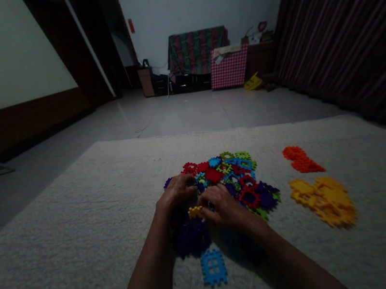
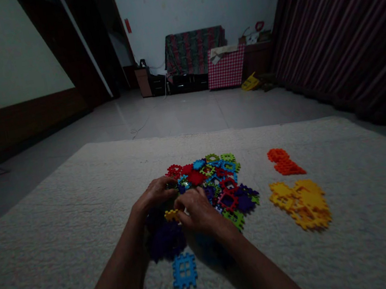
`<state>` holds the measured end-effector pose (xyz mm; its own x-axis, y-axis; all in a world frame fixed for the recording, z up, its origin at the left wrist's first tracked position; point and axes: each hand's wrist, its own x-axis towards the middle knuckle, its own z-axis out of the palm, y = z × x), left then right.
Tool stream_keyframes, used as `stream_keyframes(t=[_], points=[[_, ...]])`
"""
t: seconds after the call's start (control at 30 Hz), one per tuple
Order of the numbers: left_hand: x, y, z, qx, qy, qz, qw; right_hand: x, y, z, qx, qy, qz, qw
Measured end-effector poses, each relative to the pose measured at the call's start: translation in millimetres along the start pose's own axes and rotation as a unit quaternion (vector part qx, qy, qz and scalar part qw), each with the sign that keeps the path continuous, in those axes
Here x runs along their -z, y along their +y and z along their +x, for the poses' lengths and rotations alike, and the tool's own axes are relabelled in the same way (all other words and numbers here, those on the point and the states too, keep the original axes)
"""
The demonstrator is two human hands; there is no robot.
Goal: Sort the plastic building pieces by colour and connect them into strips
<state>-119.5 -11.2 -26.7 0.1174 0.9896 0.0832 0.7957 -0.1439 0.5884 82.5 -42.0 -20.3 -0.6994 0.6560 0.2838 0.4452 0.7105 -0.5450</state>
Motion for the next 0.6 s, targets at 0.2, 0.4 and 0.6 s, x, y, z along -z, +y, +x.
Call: stream_keyframes(t=[0.2,0.4,0.6], points=[[-3.2,24,10,-0.035,0.044,0.066,0.996,35,29,1,-0.018,0.13,0.036,0.991],[-46.1,58,52,-0.136,0.0,0.093,0.986,88,111,-50,-0.182,0.231,-0.104,0.95],[-74.1,72,70,-0.134,-0.018,0.161,0.978,117,172,-118,-0.292,0.218,-0.217,0.906]])
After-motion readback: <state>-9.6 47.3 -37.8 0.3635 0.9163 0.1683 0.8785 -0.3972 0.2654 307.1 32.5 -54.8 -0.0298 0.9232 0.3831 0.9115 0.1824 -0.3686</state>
